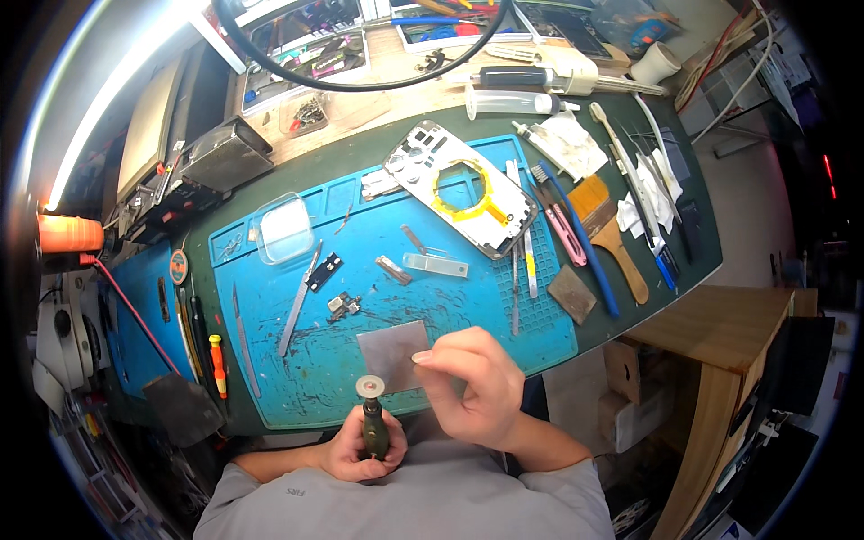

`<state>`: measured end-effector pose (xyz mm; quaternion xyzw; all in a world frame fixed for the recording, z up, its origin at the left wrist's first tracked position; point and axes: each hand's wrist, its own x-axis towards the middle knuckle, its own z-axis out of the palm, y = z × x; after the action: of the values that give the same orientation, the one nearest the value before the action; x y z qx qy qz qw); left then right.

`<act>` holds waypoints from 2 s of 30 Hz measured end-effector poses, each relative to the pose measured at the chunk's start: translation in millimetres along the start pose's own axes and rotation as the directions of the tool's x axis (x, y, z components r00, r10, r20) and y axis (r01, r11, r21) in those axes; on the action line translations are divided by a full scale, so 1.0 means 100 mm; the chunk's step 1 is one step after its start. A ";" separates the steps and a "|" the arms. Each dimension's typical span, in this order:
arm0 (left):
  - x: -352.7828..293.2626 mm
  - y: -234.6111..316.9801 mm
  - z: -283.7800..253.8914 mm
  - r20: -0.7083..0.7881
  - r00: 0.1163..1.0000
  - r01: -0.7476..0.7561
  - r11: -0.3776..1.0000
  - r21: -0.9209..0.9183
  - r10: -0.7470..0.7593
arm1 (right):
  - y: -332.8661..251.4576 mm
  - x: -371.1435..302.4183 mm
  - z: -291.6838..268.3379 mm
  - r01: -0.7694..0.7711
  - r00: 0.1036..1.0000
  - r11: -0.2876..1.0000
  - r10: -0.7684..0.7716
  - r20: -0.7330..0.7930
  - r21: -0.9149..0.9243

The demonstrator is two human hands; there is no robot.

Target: The person holds a small rectangular metal piece and uses a rotary tool to grind its edges. They then switch to a sanding block to smooth the same piece by hand, alternating between grinding and sanding to refine the edges.

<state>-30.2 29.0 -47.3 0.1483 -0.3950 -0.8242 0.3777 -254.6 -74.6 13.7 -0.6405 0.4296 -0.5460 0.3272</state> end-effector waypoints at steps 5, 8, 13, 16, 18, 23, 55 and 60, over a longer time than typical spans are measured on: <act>-0.02 0.00 0.01 -0.015 1.000 0.027 0.999 -0.047 -0.027 | -0.01 0.00 -0.05 -0.157 0.988 0.987 0.157 0.008 0.040; -0.02 -0.01 0.01 -0.013 1.000 0.024 0.999 -0.038 -0.025 | -0.01 -0.03 -0.04 -0.196 0.980 0.979 0.197 -0.009 0.060; -0.03 0.00 0.01 -0.015 0.999 0.035 0.998 -0.054 -0.036 | -0.02 -0.04 -0.05 -0.215 0.976 0.974 0.216 -0.008 0.072; -0.02 0.01 0.01 -0.019 0.999 0.040 0.998 -0.045 -0.041 | -0.03 -0.03 -0.06 -0.232 0.972 0.968 0.234 -0.010 0.093; -0.02 0.02 0.01 -0.021 0.999 0.044 0.998 -0.041 -0.045 | -0.03 -0.03 -0.06 -0.237 0.971 0.965 0.240 -0.011 0.110; -0.01 0.03 0.01 -0.017 0.999 0.036 0.999 -0.037 -0.036 | -0.02 -0.03 -0.06 -0.238 0.971 0.965 0.240 -0.008 0.113; -0.01 0.03 -0.01 -0.002 1.000 0.016 1.000 0.005 -0.016 | 0.10 -0.06 -0.03 0.374 0.927 0.867 -0.334 0.172 -0.330; 0.01 0.01 -0.01 0.012 1.000 -0.012 1.000 0.020 0.012 | 0.13 -0.08 -0.05 0.400 0.916 0.854 -0.358 0.183 -0.332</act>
<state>-29.8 27.0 -47.4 0.1449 -0.4066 -0.8187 0.3788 -262.4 -72.0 -0.2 -0.7919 0.3687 -0.4734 0.1135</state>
